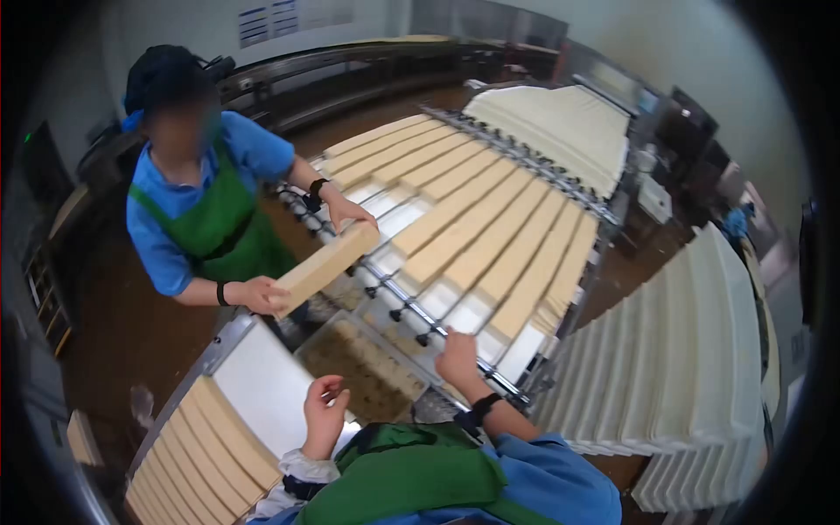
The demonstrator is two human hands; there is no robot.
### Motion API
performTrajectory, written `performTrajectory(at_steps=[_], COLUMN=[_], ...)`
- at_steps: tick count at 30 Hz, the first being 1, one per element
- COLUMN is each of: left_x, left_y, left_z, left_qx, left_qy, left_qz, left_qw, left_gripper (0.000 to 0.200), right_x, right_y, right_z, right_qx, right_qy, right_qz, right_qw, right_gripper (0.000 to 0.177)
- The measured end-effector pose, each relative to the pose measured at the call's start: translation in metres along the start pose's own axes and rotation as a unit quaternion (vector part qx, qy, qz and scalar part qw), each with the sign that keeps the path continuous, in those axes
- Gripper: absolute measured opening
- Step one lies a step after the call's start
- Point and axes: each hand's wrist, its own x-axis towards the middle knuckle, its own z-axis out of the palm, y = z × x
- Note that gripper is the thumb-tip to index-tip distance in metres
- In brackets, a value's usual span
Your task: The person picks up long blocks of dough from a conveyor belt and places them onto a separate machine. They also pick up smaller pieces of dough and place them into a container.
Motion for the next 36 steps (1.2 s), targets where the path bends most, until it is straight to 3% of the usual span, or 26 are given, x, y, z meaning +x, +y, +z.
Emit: performTrajectory(at_steps=[6,12,15,27,33,36], left_x=[-0.012,-0.016,-0.017,-0.02,-0.021,-0.024], left_y=[0.01,0.017,0.022,0.016,0.011,0.01], left_z=[0.002,-0.002,-0.004,-0.012,-0.019,-0.023], left_qx=[0.012,-0.001,0.0,0.003,-0.013,0.005], left_qy=[-0.022,-0.022,-0.017,-0.001,-0.003,0.004], left_qz=[-0.01,-0.014,-0.013,-0.005,-0.022,-0.019], left_qw=[1.0,1.0,1.0,1.0,1.0,1.0], left_gripper=[0.028,0.028,0.028,0.031,0.032,0.032], right_x=[-0.002,-0.002,-0.001,0.0,0.001,0.001], right_y=[-0.001,-0.005,-0.005,-0.005,-0.005,-0.006], right_z=[0.007,0.006,0.007,0.009,0.011,0.003], right_qx=[-0.017,0.002,-0.014,-0.027,-0.029,-0.045], right_qy=[0.144,0.121,0.158,0.167,0.134,0.073], right_qz=[-0.043,-0.004,-0.018,-0.017,-0.008,0.008], right_qw=[0.989,0.993,0.987,0.985,0.99,0.996], right_gripper=[0.059,0.047,0.044,0.042,0.047,0.053])
